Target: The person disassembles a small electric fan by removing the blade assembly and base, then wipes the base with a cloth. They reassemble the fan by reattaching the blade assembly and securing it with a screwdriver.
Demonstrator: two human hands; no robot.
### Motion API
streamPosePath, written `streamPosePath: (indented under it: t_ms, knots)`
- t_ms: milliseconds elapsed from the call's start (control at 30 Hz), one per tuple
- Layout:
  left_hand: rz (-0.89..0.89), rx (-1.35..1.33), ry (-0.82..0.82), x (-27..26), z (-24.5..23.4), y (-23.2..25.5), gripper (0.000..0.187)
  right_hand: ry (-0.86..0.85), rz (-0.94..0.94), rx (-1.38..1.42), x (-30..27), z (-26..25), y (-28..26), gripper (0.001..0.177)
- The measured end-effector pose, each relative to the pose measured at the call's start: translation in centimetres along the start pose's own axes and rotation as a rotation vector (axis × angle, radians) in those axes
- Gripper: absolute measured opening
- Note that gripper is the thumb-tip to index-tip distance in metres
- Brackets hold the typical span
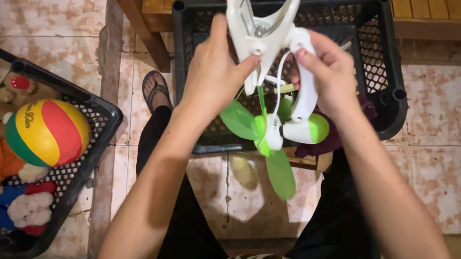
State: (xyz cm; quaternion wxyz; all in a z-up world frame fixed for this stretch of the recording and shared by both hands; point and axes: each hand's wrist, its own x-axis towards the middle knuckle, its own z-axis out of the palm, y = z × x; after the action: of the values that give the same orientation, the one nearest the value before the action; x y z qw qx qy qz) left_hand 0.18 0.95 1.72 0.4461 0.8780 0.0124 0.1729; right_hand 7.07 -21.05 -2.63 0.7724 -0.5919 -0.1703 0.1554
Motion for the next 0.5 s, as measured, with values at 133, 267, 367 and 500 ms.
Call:
streamPosePath:
  t_ms: [133,267,367,500]
  knots:
    - [0.023,-0.067,-0.043,1.3,-1.5,1.3,0.058,-0.067,0.042,0.136,0.4,-0.1,-1.5,0.039]
    - [0.029,0.078,-0.075,3.5,-2.9,1.6,0.065,-0.044,0.079,0.172,1.3,0.6,-2.0,0.039]
    - [0.007,0.120,-0.106,4.5,-2.9,1.3,0.066,0.001,0.090,0.188,1.5,1.4,-1.3,0.039]
    - [-0.017,0.075,-0.165,4.9,-2.4,0.0,0.069,0.038,0.093,0.219,1.3,1.6,-0.2,0.038]
